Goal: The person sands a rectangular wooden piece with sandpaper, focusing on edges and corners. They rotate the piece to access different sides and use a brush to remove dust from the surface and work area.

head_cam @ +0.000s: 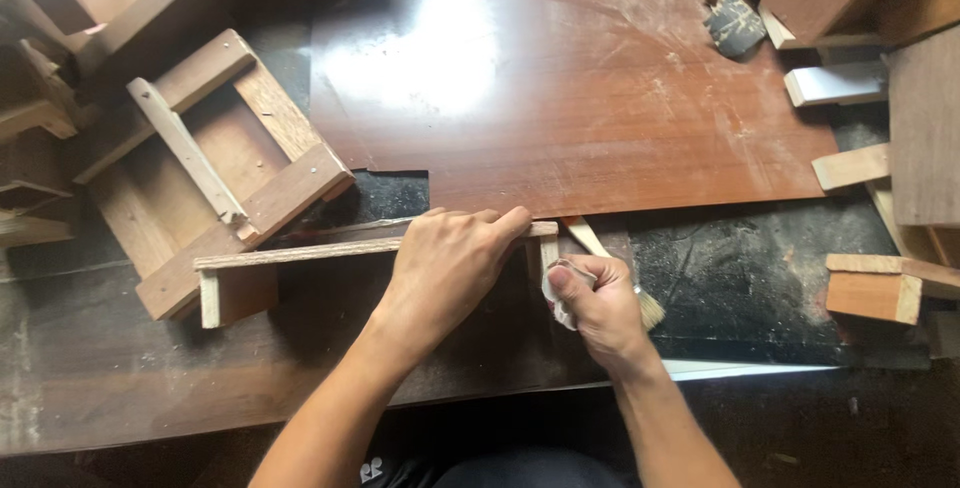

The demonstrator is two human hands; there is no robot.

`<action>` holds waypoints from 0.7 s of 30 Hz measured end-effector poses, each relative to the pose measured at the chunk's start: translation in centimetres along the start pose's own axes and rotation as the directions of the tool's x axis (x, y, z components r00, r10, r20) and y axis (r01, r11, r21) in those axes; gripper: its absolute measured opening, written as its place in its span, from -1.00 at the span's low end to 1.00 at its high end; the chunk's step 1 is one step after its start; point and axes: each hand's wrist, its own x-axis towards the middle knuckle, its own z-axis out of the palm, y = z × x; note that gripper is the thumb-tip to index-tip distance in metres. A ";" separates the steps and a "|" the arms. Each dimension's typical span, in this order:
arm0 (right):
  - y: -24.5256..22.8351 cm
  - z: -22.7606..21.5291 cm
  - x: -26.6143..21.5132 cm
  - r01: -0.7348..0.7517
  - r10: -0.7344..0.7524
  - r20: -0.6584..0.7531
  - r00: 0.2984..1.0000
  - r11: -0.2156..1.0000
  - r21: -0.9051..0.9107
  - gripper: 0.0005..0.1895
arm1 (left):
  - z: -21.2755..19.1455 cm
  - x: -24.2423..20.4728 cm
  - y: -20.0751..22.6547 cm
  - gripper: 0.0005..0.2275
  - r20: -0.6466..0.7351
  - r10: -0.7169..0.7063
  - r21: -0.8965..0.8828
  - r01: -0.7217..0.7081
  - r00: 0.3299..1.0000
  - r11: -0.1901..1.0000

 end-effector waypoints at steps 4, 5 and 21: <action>0.3 0.0 1.4 0.048 -0.048 -0.004 0.999 0.996 0.077 -0.47 | 0.1 0.2 -0.2 -0.92 0.107 -0.021 0.031 0.018 0.994 0.999; 0.5 0.0 1.6 0.046 -0.045 -0.014 0.999 0.994 0.097 -0.46 | 0.0 0.1 -0.1 -0.92 0.093 -0.018 0.027 0.015 0.995 1.000; 1.3 0.4 1.7 0.018 -0.012 -0.048 0.999 0.992 0.128 -0.55 | 0.4 0.0 0.0 -0.94 0.127 -0.034 0.029 0.031 0.991 0.999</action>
